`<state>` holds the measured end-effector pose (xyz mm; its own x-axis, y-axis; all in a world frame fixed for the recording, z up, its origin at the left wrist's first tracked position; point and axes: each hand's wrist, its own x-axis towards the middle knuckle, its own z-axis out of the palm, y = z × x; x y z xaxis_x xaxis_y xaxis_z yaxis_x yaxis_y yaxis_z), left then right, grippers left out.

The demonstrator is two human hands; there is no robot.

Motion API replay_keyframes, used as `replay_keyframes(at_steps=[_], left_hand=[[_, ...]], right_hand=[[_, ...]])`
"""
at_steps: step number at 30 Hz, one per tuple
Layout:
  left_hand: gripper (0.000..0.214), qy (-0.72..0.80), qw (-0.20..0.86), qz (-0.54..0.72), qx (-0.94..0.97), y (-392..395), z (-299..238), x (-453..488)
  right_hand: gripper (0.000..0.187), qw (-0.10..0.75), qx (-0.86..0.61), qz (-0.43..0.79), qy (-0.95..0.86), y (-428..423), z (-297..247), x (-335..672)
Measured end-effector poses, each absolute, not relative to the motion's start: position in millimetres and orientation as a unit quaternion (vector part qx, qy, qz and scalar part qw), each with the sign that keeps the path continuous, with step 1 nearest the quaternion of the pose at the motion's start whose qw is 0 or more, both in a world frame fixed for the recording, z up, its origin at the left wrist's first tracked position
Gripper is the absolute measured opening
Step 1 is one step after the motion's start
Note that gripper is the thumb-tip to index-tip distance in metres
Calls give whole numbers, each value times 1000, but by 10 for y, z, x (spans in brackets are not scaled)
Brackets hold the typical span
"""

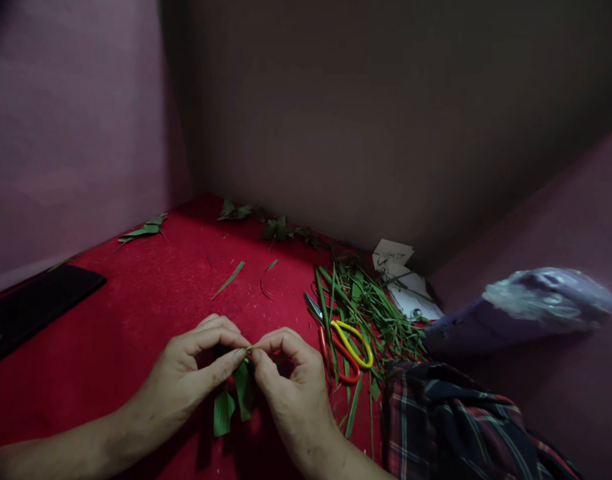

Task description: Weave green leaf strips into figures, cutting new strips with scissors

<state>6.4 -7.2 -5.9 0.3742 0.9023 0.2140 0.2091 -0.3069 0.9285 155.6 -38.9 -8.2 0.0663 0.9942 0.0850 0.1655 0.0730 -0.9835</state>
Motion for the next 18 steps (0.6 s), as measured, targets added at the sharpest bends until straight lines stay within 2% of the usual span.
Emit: replay_keyframes(at_steps=[18], left_hand=[[14, 424, 507, 362, 657, -69, -59, 87]], right_hand=[[9, 499, -522, 237, -650, -412, -144, 1591]])
